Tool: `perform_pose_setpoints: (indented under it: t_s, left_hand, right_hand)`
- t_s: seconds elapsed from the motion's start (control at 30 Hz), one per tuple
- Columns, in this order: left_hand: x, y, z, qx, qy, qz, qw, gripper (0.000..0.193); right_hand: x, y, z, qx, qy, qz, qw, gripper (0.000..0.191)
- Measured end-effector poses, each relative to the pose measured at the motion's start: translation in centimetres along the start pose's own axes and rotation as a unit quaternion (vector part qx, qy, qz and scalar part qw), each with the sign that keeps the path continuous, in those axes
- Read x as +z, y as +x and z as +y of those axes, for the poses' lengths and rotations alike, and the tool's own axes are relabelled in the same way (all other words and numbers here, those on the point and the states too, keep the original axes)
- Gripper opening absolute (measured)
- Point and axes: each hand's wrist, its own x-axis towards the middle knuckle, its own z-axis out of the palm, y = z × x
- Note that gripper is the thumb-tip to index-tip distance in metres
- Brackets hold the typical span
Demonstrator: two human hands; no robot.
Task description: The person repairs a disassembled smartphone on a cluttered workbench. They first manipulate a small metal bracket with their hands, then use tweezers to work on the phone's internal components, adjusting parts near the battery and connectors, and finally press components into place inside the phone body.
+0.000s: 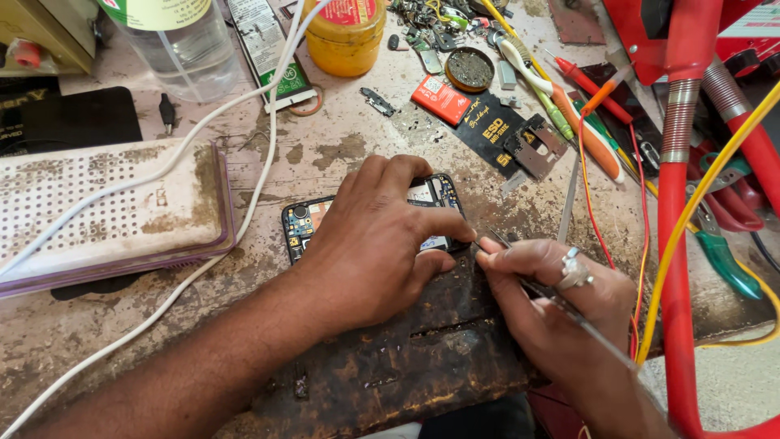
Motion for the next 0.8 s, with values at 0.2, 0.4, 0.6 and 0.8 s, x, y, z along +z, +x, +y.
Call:
perform_pose_setpoints:
  t_s: [0.2, 0.4, 0.6, 0.8]
  left_hand:
    - [0.1, -0.2, -0.2, 0.003, -0.003, 0.008, 1.0, 0.031]
    - [0.2, -0.3, -0.3, 0.009, -0.007, 0.023, 1.0, 0.031]
    - [0.4, -0.2, -0.4, 0.014, -0.002, 0.032, 0.999, 0.032]
    - [0.4, -0.2, -0.5, 0.016, -0.003, 0.03, 0.999, 0.033]
  right_hand:
    - [0.1, -0.3, -0.4, -0.108, -0.057, -0.01, 0.992, 0.019]
    - [-0.3, -0.2, 0.2, -0.165, -0.092, -0.049, 0.981, 0.028]
    - [-1.3, 0.3, 1.1, -0.185, -0.049, -0.139, 0.972, 0.041]
    - [-1.4, 0.6, 1.6, -0.229, -0.069, -0.127, 0.963, 0.04]
